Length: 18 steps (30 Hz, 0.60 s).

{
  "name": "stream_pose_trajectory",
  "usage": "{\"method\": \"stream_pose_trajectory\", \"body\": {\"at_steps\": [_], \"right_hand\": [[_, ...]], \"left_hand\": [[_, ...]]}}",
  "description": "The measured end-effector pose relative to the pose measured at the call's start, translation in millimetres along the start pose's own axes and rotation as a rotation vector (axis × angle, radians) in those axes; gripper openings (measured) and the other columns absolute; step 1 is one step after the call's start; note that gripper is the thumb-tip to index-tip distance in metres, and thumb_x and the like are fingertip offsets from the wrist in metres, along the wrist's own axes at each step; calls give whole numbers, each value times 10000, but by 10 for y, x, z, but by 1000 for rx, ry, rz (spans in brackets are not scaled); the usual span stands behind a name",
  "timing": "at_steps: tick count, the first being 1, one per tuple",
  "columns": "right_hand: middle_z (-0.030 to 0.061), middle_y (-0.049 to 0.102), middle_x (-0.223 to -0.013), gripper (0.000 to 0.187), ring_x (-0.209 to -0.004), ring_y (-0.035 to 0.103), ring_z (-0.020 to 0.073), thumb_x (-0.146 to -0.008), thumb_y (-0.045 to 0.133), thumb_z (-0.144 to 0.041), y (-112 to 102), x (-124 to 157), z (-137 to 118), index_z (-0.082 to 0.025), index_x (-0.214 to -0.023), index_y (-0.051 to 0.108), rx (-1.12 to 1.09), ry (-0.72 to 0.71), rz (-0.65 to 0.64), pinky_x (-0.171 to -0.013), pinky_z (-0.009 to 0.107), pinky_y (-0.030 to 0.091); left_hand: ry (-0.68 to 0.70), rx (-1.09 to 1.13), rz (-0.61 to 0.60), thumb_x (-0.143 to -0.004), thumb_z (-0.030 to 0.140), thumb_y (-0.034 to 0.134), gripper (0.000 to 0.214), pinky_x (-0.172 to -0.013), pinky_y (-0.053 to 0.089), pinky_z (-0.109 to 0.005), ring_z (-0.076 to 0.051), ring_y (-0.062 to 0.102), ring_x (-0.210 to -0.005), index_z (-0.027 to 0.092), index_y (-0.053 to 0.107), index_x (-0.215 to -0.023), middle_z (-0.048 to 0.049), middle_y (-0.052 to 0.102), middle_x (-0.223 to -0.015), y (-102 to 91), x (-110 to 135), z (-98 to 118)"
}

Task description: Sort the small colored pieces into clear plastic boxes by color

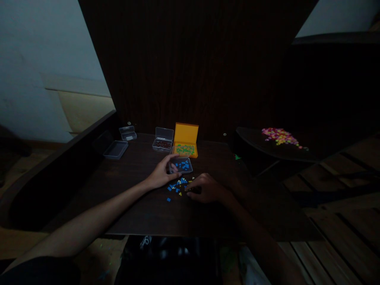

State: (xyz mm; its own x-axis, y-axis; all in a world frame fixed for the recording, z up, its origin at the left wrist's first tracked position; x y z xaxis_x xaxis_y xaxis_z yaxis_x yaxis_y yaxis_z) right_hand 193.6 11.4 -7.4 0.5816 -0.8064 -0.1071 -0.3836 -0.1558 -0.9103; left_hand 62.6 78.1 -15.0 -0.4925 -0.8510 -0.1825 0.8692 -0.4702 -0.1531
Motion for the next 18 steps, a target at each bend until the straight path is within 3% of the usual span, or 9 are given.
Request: {"method": "stream_pose_trajectory", "body": {"at_steps": [4, 10, 18], "right_hand": [[26, 744, -795, 224, -718, 648, 154, -782, 643, -357, -28, 14, -20, -247, -943, 752, -87, -53, 23, -748, 269, 426], [6, 736, -751, 313, -673, 637, 142, -781, 649, -379, 47, -9, -130, -280, -1071, 718, -95, -99, -85, -736, 266, 426], [13, 751, -871, 257, -780, 650, 170, -773, 648, -358, 80, -12, -132, -301, -1007, 738, -17, -62, -139, -767, 284, 430]], "left_hand": [[-12, -3, 0, -688, 242, 742, 709, -712, 494, -307, -137, 574, -704, 149, 398, -1301, 19, 566, -754, -3, -2, -17], [4, -29, 9, -685, 258, 745, 700, -701, 495, -300, -139, 577, -703, 151, 415, -1294, 20, 569, -749, -14, -5, 14], [-25, -17, 11, -675, 263, 752, 732, -715, 498, -297, -136, 585, -703, 130, 399, -1301, 21, 574, -745, -16, -8, -4]]}}
Point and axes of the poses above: each hand's wrist, its own x-axis away from the middle knuckle, its own y-axis out of the palm, z = x × y, the point moved 8 cm from there along -x, towards the middle knuckle
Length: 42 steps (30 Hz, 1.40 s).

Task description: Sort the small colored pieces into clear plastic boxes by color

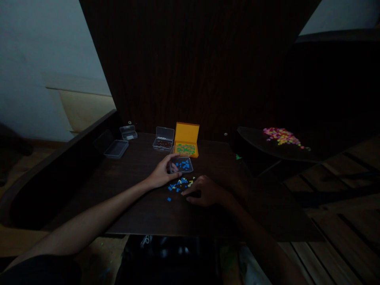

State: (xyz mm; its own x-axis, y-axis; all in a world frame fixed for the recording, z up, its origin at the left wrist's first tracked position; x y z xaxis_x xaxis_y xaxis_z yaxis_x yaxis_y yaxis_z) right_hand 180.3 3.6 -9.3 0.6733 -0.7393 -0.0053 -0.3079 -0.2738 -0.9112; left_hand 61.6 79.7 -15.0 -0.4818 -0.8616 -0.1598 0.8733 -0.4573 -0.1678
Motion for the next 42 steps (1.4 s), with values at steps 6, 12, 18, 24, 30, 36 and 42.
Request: {"method": "stream_pose_trajectory", "body": {"at_steps": [6, 12, 18, 24, 30, 36, 42], "right_hand": [[21, 750, -839, 168, -842, 656, 187, -766, 660, -350, -123, 72, 121, -259, -865, 760, 20, 69, 65, -824, 306, 409], [19, 751, -825, 197, -750, 667, 161, -783, 618, -309, -207, 88, 165, -240, -916, 745, 47, 65, 112, -741, 271, 416], [13, 754, -851, 180, -794, 672, 166, -757, 646, -290, -168, 73, 165, -254, -899, 751, 14, 47, 96, -775, 271, 427], [14, 752, -877, 193, -814, 670, 172, -776, 627, -290, -163, 66, 225, -251, -924, 745, 61, 91, 61, -764, 267, 431], [21, 734, -1004, 352, -828, 656, 184, -822, 587, -400, -168, 45, 241, -307, -1152, 665, 155, 161, 95, -796, 301, 427], [50, 715, -1050, 417, -915, 643, 222, -827, 575, -487, -67, 31, 298, -334, -1212, 630, 225, 236, 86, -828, 340, 419], [40, 732, -982, 385, -866, 654, 215, -834, 566, -487, -77, 27, 306, -345, -1182, 648, 208, 239, 98, -787, 328, 419]], "left_hand": [[4, 10, -6, -685, 244, 744, 714, -715, 507, -294, -124, 587, -699, 148, 396, -1300, 25, 575, -754, 1, 2, -13], [5, 2, -2, -693, 241, 741, 722, -679, 505, -287, -130, 585, -690, 154, 391, -1319, 19, 575, -753, -4, 13, -1], [7, -3, -3, -685, 244, 745, 732, -705, 503, -301, -137, 584, -707, 151, 390, -1318, 16, 575, -761, -4, 4, 0], [15, -5, 6, -684, 254, 747, 735, -717, 504, -310, -142, 584, -712, 146, 390, -1318, 17, 572, -755, -2, 13, 14], [33, -25, 17, -691, 256, 741, 715, -708, 514, -316, -144, 593, -708, 160, 401, -1312, 14, 577, -757, -22, 14, 40], [40, -18, 9, -699, 252, 736, 714, -723, 522, -322, -139, 594, -706, 156, 396, -1319, 16, 577, -753, -20, 11, 25], [40, -21, 11, -689, 270, 744, 720, -726, 516, -331, -152, 599, -715, 157, 401, -1311, 13, 580, -756, -17, 4, 21]]}}
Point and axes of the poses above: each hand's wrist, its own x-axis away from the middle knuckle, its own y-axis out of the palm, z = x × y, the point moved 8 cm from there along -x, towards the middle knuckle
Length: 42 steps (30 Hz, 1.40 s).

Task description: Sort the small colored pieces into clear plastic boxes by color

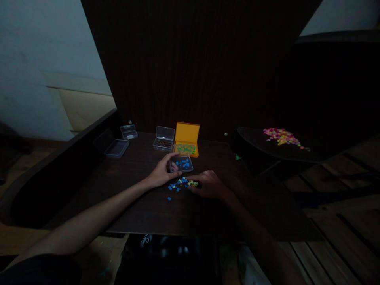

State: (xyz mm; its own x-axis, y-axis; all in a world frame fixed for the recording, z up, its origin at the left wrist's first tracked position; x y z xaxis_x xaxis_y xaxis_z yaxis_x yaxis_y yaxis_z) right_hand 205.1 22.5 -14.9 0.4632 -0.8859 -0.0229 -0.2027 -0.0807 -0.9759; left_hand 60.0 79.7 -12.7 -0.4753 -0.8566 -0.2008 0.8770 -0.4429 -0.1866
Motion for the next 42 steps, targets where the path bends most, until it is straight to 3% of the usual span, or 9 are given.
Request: {"method": "stream_pose_trajectory", "body": {"at_steps": [8, 14, 23, 27, 32, 42], "right_hand": [[68, 722, -987, 438, -887, 645, 220, -830, 567, -519, 31, 6, -1, -342, -1226, 621, 52, 6, 1, -792, 324, 418], [36, 723, -1012, 351, -904, 651, 198, -843, 565, -491, 3, 0, 16, -315, -1127, 672, -1, -13, 3, -804, 302, 416], [68, 713, -997, 456, -927, 641, 233, -848, 536, -539, 18, -2, -19, -359, -1265, 583, 89, 35, -58, -797, 333, 415], [42, 716, -1021, 394, -935, 642, 217, -856, 532, -527, -35, -11, -6, -334, -1184, 637, 44, 25, -49, -808, 316, 409], [43, 726, -890, 354, -847, 649, 203, -851, 531, -536, -108, -7, 73, -263, -996, 703, 58, 58, -26, -733, 286, 401], [56, 718, -1006, 425, -895, 644, 206, -842, 546, -539, -36, 23, -54, -326, -1198, 637, 41, -12, -7, -804, 311, 407]], "left_hand": [[-1, 11, -10, -696, 268, 740, 728, -724, 515, -333, -154, 595, -718, 163, 386, -1323, 13, 574, -762, 1, 0, -29], [-9, 5, -6, -692, 270, 743, 727, -731, 519, -340, -156, 592, -719, 161, 391, -1319, 13, 570, -761, -1, 0, -18], [-14, 8, 0, -694, 254, 737, 725, -732, 509, -335, -151, 587, -723, 153, 388, -1321, 12, 570, -766, -1, 3, 12], [-13, 20, -5, -692, 250, 736, 724, -730, 507, -331, -145, 585, -712, 158, 389, -1320, 16, 567, -761, 2, 1, 4], [-14, 9, 6, -686, 238, 739, 717, -730, 503, -326, -144, 579, -722, 156, 398, -1312, 13, 566, -765, -3, 6, 15], [-1, 7, -6, -688, 241, 735, 717, -708, 498, -309, -138, 577, -701, 158, 393, -1314, 20, 564, -758, 8, -4, 2]]}}
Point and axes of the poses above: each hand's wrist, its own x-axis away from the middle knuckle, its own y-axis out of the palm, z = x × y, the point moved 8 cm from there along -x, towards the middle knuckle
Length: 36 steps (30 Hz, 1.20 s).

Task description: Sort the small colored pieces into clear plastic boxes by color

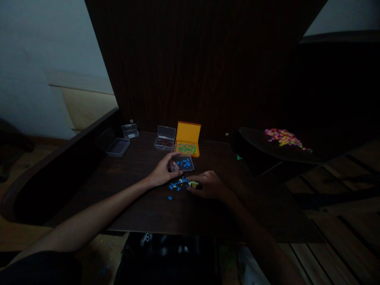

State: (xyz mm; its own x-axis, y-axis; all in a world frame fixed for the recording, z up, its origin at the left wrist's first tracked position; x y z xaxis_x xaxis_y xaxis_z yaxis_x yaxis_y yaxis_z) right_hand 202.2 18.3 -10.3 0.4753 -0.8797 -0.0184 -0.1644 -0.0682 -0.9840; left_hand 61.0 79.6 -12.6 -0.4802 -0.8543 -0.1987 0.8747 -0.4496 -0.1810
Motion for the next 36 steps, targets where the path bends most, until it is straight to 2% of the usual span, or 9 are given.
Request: {"method": "stream_pose_trajectory", "body": {"at_steps": [6, 15, 23, 31, 36], "right_hand": [[79, 713, -992, 458, -900, 636, 227, -834, 549, -561, 60, -7, -28, -351, -1236, 612, 54, 18, -34, -799, 330, 407], [51, 725, -989, 406, -890, 638, 204, -795, 613, -528, 45, 15, -110, -334, -1148, 670, -75, -54, 49, -828, 326, 403], [46, 736, -882, 399, -855, 653, 209, -804, 606, -501, 52, 4, -206, -329, -1159, 666, -83, -107, -16, -779, 316, 405], [73, 718, -941, 434, -872, 639, 224, -830, 553, -563, 87, -12, -161, -362, -1207, 630, 8, -11, -26, -790, 335, 391], [83, 705, -909, 465, -865, 626, 213, -839, 536, -578, 104, -24, -162, -338, -1229, 620, 65, 23, -33, -787, 319, 383]], "left_hand": [[-9, 1, 3, -687, 235, 730, 709, -700, 501, -311, -141, 577, -704, 152, 396, -1307, 18, 563, -760, 1, 4, 3], [9, -7, 2, -691, 238, 730, 706, -714, 505, -321, -146, 588, -713, 155, 393, -1307, 15, 574, -760, -4, 0, 6], [11, -4, -3, -693, 237, 733, 700, -712, 513, -323, -144, 588, -704, 160, 403, -1305, 17, 574, -758, 5, 1, -5], [16, 0, -5, -693, 246, 733, 698, -706, 498, -314, -144, 582, -710, 161, 403, -1302, 18, 568, -758, 2, -6, -22], [0, 7, -1, -691, 242, 729, 708, -716, 485, -310, -142, 574, -716, 145, 393, -1307, 14, 566, -765, 2, -3, 7]]}}
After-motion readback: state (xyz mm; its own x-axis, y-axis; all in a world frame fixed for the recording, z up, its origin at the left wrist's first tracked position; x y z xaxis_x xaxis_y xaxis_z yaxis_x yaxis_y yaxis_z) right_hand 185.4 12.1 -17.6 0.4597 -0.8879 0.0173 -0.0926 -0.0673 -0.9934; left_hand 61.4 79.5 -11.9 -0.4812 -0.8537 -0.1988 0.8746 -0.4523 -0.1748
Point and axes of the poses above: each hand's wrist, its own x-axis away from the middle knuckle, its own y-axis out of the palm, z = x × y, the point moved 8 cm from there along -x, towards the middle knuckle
